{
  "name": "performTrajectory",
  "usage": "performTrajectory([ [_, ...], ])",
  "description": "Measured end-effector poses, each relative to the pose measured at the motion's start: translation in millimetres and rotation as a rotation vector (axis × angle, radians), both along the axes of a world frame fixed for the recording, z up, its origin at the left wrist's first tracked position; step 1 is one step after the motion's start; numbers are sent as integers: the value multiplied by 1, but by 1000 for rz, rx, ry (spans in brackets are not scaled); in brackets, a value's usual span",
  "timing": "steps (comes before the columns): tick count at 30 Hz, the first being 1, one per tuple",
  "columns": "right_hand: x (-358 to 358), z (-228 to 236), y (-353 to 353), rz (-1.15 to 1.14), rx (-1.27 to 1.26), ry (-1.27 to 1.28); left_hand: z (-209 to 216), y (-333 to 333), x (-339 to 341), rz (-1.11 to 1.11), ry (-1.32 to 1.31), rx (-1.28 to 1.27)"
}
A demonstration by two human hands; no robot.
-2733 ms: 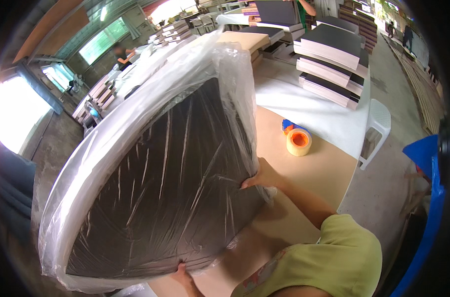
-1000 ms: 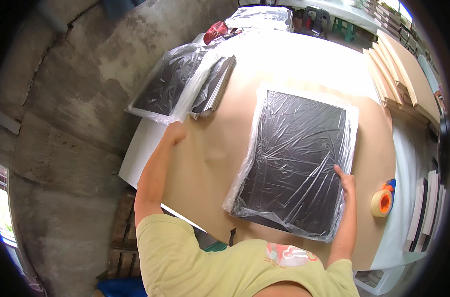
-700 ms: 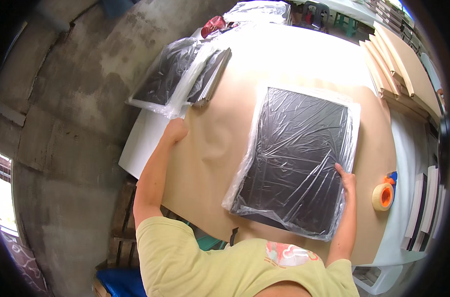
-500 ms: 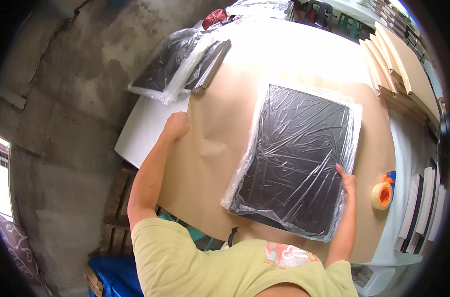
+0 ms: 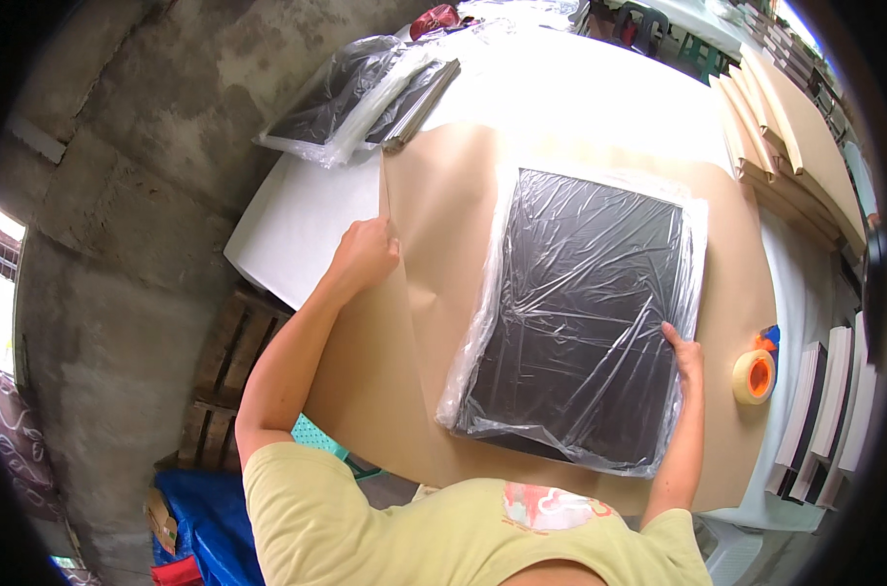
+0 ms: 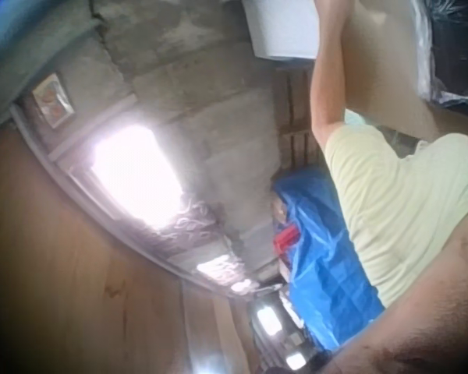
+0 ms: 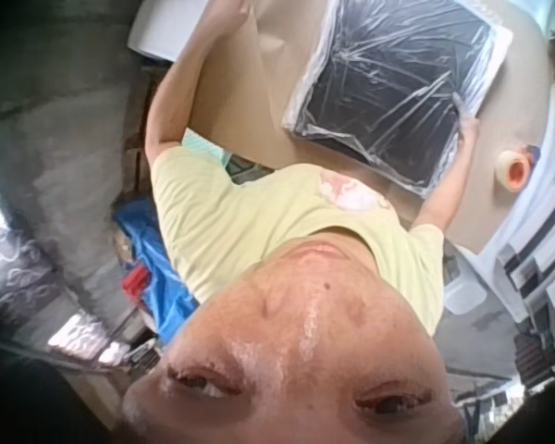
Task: The person wraps a board in plastic film and then in brown paper, securing the edges with adhesive tape using a tape dispenser.
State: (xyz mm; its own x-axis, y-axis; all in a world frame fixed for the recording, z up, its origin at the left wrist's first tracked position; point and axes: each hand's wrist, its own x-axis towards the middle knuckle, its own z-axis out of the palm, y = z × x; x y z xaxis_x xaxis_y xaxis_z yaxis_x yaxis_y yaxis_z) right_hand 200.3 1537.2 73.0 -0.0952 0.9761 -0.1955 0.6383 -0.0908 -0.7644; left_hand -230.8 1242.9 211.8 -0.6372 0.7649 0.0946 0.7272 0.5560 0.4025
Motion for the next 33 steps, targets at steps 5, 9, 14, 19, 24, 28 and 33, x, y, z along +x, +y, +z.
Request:
performTrajectory([
  [5, -12, -1, -11, 13, 57, -11, -5, -31, 16, -2, -86, 141],
  [9, -11, 5, -21, 25, 76, 40, 23, -57, 63, -98, -109, 217],
  [14, 0, -6, -5, 34, 16, 100, 56, -101, 101, -296, 46, 244],
  [19, -4, -5, -5, 15, 55, 32, 59, -110, 65, 21, 39, 197],
  [24, -5, 5, -8, 6, 4, 58, 57, -114, 34, 215, 56, 212],
  [28, 4, 5, -3, 21, -52, 111, 64, -105, 13, 300, 115, 119],
  [33, 2, 8, 7, 33, -137, 59, 91, -84, -22, 299, 238, 48],
])
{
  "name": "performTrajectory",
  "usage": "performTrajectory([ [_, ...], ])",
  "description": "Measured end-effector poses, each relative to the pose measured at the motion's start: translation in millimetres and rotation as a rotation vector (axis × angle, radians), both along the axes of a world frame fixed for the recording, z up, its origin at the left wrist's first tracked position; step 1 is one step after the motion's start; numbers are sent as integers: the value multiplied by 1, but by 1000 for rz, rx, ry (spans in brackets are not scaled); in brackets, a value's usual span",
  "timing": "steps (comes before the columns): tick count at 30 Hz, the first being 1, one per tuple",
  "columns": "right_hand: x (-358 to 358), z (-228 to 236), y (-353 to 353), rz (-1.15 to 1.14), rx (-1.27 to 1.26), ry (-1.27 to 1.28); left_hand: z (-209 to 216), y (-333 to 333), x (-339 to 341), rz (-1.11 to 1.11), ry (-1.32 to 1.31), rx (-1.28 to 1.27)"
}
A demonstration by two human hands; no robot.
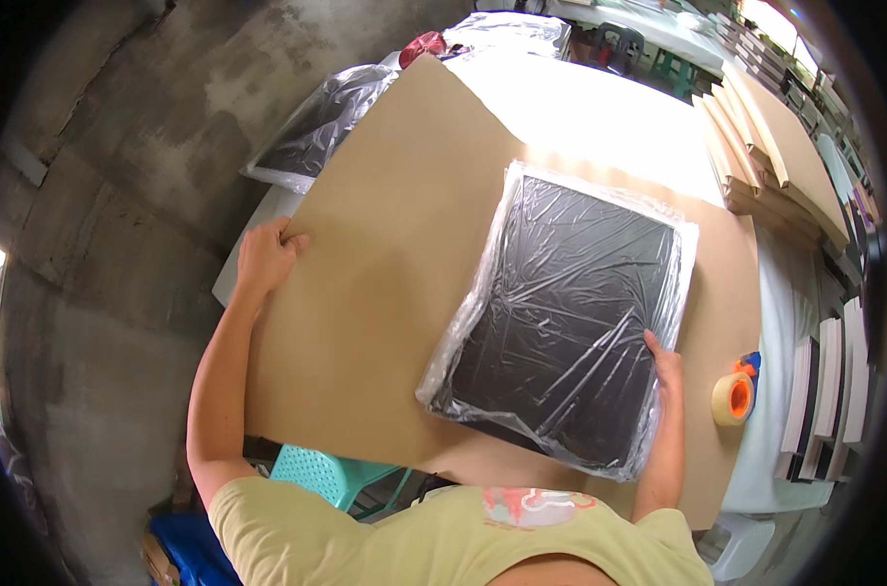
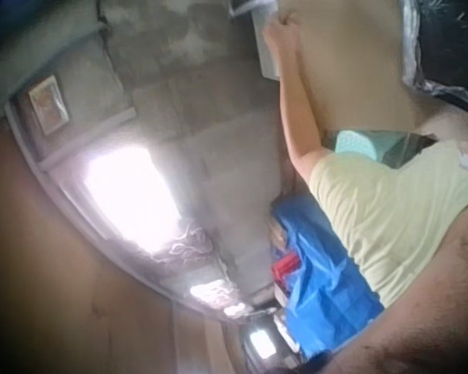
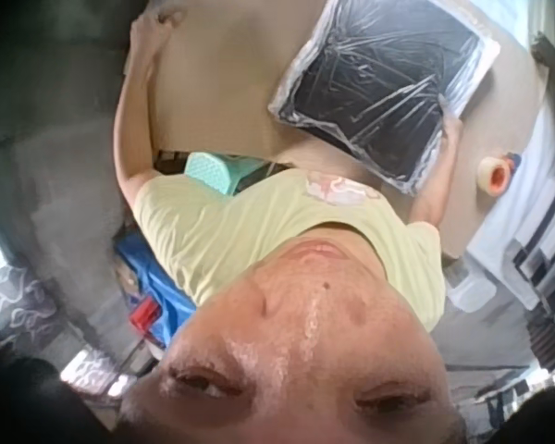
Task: The person wraps a board in plastic film and then in brown paper, securing the edges with adhesive tape using a tape dispenser.
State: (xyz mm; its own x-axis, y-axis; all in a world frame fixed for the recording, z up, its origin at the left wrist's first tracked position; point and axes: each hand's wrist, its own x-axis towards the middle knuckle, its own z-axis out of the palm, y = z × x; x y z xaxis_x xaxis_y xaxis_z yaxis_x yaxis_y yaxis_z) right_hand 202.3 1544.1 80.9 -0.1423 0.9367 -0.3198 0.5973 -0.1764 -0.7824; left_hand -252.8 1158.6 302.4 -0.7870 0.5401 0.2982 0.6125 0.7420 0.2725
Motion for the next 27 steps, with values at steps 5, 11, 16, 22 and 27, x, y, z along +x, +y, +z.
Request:
performTrajectory([
  [5, -5, 19, 9, 29, -58, -79, -4, 12, -13, 70, 39, 85],
  [11, -11, 16, 14, -6, -155, -83, -26, 9, -64, 76, 15, -249],
  [16, -4, 12, 16, -27, -145, -57, -83, 14, -65, 70, 52, -396],
  [22, -12, 19, 6, -37, -154, 2, -117, -15, -76, 189, 82, -289],
  [27, -20, 32, -2, -32, -170, 18, -125, -26, -87, 229, 51, -267],
])
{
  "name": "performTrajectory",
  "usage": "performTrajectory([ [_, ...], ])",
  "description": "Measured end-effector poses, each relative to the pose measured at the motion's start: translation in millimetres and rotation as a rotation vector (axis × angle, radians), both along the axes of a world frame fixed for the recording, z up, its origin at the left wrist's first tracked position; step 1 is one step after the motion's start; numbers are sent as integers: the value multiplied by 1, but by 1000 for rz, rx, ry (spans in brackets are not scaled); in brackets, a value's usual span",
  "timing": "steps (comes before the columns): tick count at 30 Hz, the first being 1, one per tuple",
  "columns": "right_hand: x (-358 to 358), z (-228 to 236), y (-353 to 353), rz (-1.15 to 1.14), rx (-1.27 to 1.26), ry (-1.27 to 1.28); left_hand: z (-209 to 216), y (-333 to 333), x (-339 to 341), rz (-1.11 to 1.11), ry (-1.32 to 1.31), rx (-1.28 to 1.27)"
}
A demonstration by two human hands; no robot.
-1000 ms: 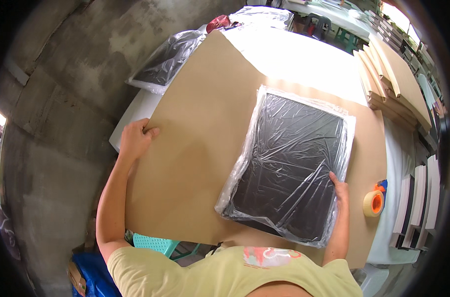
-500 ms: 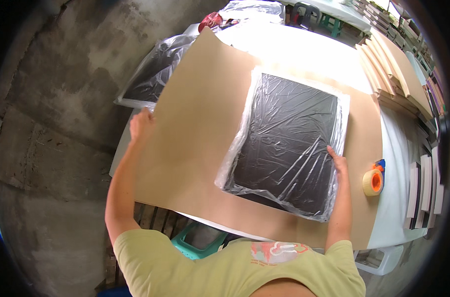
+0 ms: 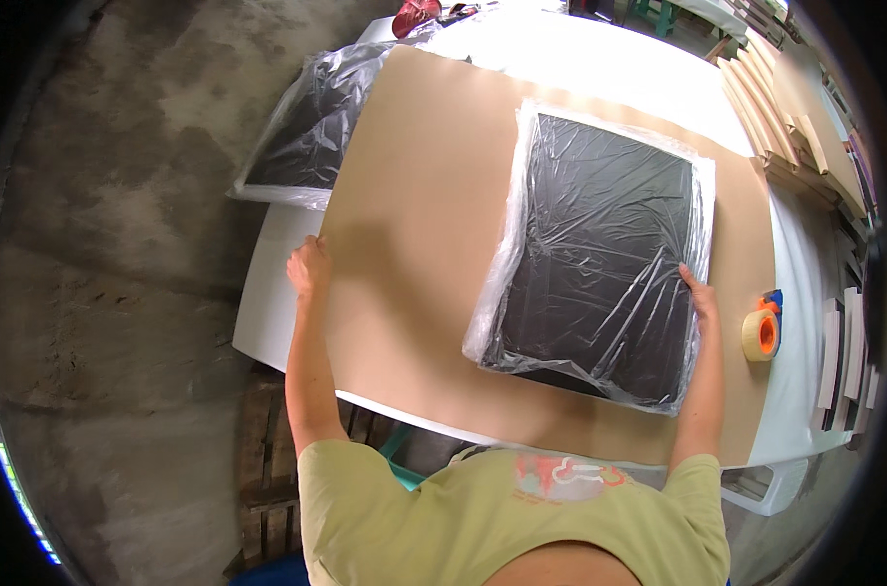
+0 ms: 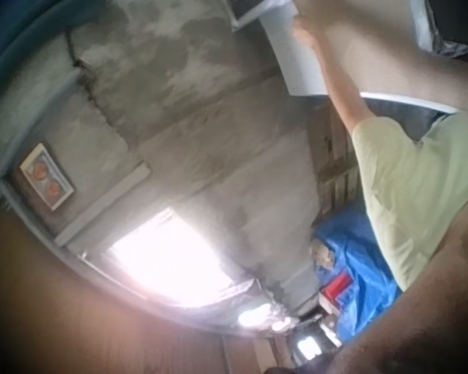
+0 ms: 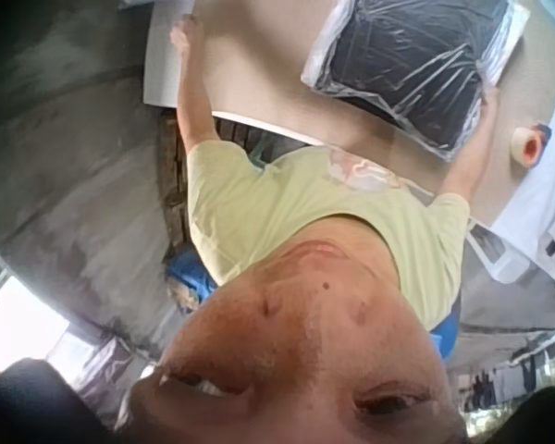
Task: The person wraps a board in plastic film and then in brown paper, securing the edges with adhesive tape using a tape dispenser.
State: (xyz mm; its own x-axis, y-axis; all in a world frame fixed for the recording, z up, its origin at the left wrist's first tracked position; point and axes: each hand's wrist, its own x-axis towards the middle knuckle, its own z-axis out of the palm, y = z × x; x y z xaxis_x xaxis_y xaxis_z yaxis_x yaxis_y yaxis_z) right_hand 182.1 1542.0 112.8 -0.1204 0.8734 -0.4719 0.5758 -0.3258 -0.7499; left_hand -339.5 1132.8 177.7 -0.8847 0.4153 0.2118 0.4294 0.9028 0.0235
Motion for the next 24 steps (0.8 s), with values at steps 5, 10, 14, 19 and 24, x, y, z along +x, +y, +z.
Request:
performTrajectory([
  [5, 8, -8, 6, -19, -27, 67, -11, 7, 11, -64, 87, 13],
  [10, -5, 9, -7, -23, 23, 9, -7, 21, 21, 47, 50, 14],
  [14, 1, -8, 2, -2, -23, 22, -26, 15, 13, -110, 354, 134],
  [19, 33, -51, 27, -85, 75, -31, -43, 20, -1, -80, -12, 212],
  [24, 4, -3, -2, -30, -15, 57, 38, 27, 16, -245, -381, 101],
])
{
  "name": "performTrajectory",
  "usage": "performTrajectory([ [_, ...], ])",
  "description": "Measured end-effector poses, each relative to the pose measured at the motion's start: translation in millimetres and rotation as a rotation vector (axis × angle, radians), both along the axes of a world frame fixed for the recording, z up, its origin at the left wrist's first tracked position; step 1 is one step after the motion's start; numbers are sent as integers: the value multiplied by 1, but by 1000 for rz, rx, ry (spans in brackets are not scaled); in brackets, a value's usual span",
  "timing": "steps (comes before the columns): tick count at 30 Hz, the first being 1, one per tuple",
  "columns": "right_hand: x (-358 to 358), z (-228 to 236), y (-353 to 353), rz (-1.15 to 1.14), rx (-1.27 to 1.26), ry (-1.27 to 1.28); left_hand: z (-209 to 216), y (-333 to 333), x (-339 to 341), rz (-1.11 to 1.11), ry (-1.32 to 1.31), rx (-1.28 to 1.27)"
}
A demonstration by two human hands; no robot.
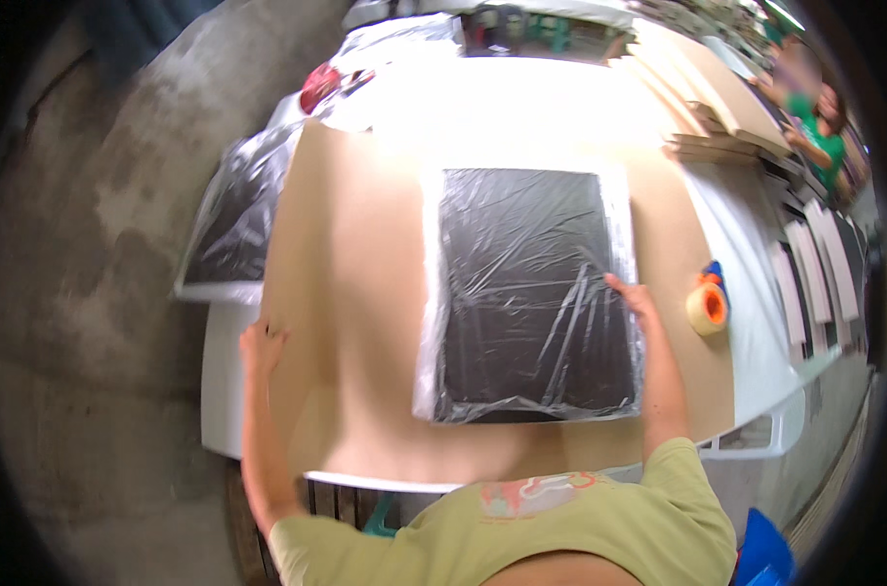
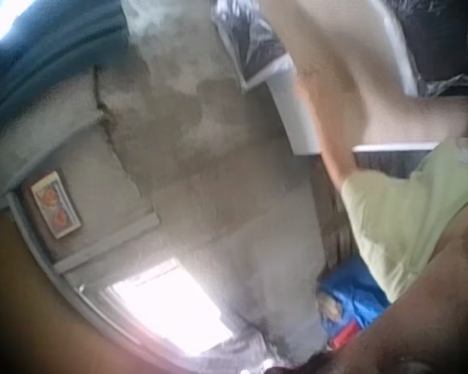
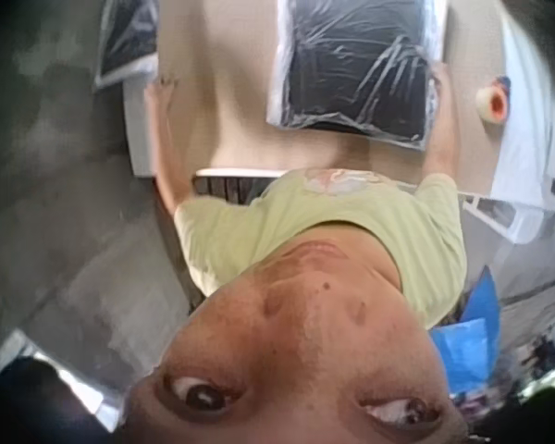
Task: The person wraps a board in plastic film and then in brown paper, securing the edges with adhesive tape using a tape dispenser.
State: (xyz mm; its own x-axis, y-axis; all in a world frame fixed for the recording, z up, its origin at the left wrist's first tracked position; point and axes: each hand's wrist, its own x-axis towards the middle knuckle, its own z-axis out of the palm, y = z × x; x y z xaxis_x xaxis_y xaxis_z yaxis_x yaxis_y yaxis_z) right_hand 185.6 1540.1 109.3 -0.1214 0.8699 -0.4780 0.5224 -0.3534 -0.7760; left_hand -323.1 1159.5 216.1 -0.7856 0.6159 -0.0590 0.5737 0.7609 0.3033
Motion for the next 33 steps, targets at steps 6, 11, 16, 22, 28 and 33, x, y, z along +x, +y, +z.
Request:
performTrajectory([
  [6, 9, 1, 10, 49, 17, -151, 119, 86, 111, -578, -453, 407],
  [11, 9, -2, 12, 123, 42, -290, 67, 212, 249, -694, -624, 209],
  [16, 9, -28, 23, 125, 134, -317, -48, 265, 402, -758, -332, 10],
  [22, 8, -20, 22, 215, 119, -387, -81, 262, 416, -689, -306, 69],
  [28, 14, -22, 32, 212, 108, -417, -89, 273, 425, -683, -292, 45],
  [33, 14, -29, 23, 125, 185, -445, -100, 266, 425, -746, -260, 82],
])
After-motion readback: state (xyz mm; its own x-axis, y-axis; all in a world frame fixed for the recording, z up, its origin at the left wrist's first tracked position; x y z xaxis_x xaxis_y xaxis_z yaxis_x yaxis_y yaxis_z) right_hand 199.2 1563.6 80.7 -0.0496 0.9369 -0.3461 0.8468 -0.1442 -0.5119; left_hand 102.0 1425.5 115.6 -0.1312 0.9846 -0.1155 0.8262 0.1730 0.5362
